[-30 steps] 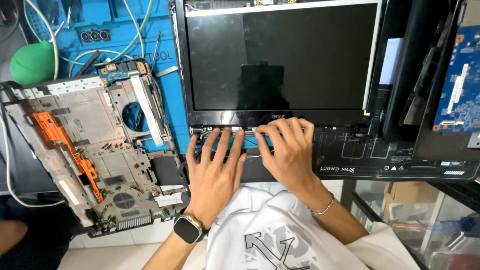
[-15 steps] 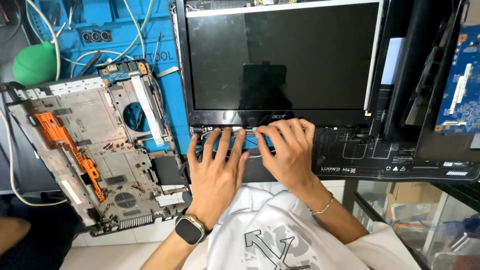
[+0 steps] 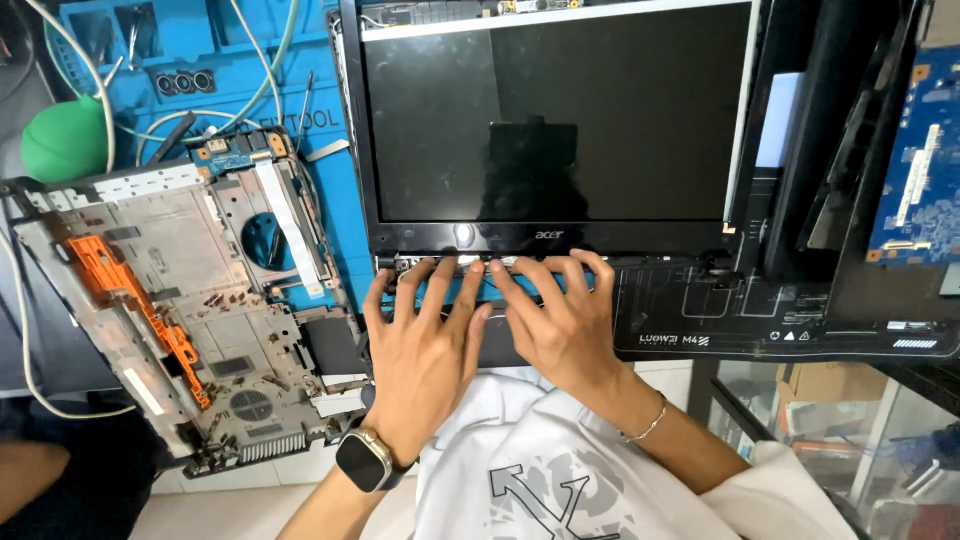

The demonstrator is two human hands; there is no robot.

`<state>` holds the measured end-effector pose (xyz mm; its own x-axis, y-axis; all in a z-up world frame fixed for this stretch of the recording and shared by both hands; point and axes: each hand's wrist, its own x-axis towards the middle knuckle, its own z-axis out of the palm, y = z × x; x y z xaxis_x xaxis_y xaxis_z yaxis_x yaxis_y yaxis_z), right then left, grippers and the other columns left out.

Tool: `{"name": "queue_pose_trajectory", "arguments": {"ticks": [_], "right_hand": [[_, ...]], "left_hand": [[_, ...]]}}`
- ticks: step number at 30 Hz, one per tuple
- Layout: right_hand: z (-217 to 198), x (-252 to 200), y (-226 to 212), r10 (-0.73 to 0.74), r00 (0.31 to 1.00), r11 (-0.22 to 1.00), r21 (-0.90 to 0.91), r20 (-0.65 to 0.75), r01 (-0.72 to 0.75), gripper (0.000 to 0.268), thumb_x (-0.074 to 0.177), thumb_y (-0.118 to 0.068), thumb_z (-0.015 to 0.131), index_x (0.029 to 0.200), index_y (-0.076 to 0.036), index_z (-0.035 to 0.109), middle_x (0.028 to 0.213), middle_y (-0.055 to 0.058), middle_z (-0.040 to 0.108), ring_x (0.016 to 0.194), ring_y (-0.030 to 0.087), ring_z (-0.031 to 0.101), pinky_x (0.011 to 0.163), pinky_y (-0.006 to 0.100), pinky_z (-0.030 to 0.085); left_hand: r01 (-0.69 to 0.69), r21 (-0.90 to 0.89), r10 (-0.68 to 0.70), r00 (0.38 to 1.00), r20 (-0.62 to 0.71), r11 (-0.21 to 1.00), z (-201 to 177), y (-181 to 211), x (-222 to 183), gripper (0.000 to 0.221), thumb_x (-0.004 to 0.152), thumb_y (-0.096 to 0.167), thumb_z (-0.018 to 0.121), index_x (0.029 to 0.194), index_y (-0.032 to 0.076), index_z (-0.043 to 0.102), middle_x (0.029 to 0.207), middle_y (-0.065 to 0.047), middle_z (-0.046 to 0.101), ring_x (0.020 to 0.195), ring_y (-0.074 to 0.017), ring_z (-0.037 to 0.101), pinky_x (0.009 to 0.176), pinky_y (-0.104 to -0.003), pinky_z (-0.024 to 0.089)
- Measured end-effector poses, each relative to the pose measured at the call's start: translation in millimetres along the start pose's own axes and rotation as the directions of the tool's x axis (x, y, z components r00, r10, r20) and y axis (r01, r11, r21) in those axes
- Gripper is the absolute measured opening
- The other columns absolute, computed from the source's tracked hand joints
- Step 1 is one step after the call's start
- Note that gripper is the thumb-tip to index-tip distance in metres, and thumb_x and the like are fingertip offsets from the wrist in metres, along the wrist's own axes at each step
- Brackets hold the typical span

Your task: Removing the bezel and inspecting the screen of a laptop.

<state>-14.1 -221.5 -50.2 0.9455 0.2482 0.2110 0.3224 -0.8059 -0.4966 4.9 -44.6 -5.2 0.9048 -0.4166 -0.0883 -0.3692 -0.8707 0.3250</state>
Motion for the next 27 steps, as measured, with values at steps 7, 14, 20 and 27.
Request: {"name": "queue_pose_trajectory", "arguments": {"ticks": [7, 14, 20, 27], "right_hand": [[-3.8, 3.0, -6.9, 0.027, 0.996, 0.999, -0.037, 0.085, -0.024, 0.044, 0.083, -0.011, 0.075, 0.126, -0.008, 0.071, 0.118, 0.004, 0.063, 0.103, 0.025, 0.059, 0.104, 0.052, 0.037], [-6.1, 5.5, -5.5, 0.041, 0.990, 0.999, -0.036, 0.138, -0.037, 0.050, 0.078, -0.011, 0.074, 0.127, -0.006, 0.070, 0.119, 0.006, 0.062, 0.106, 0.026, 0.058, 0.105, 0.054, 0.036], [-10.6, 7.0, -5.6, 0.056, 0.988, 0.998, 0.000, 0.147, -0.057, 0.052, 0.078, -0.010, 0.074, 0.130, -0.007, 0.068, 0.119, 0.004, 0.062, 0.107, 0.025, 0.058, 0.105, 0.054, 0.037], [-6.9, 8.5, -8.9, 0.023, 0.984, 0.996, -0.090, 0.179, -0.007, 0.047, 0.082, -0.008, 0.071, 0.129, -0.001, 0.068, 0.115, 0.007, 0.063, 0.107, 0.025, 0.058, 0.109, 0.054, 0.038]], "left_hand": [[0.014, -0.013, -0.013, 0.999, 0.030, 1.000, -3.2, 1.3, -1.6, 0.047, 0.097, 0.028, 0.065, 0.139, 0.007, 0.063, 0.136, -0.011, 0.060, 0.130, -0.0294, 0.051, 0.115, -0.057, 0.029], [0.008, 0.002, -0.008, 1.000, 0.030, 1.000, -2.1, 3.5, 2.0, 0.057, 0.095, 0.042, 0.064, 0.141, 0.009, 0.062, 0.137, -0.013, 0.060, 0.129, -0.0316, 0.050, 0.116, -0.059, 0.027], [0.025, -0.018, -0.024, 0.999, 0.037, 1.000, -0.6, 2.1, 5.4, 0.057, 0.096, 0.047, 0.063, 0.139, 0.009, 0.065, 0.135, -0.014, 0.060, 0.127, -0.0327, 0.051, 0.113, -0.056, 0.030], [0.015, -0.067, -0.012, 0.999, 0.047, 0.998, -3.7, 0.0, 5.0, 0.050, 0.096, 0.039, 0.062, 0.135, 0.008, 0.067, 0.133, -0.013, 0.061, 0.127, -0.0305, 0.052, 0.113, -0.055, 0.029]]}}
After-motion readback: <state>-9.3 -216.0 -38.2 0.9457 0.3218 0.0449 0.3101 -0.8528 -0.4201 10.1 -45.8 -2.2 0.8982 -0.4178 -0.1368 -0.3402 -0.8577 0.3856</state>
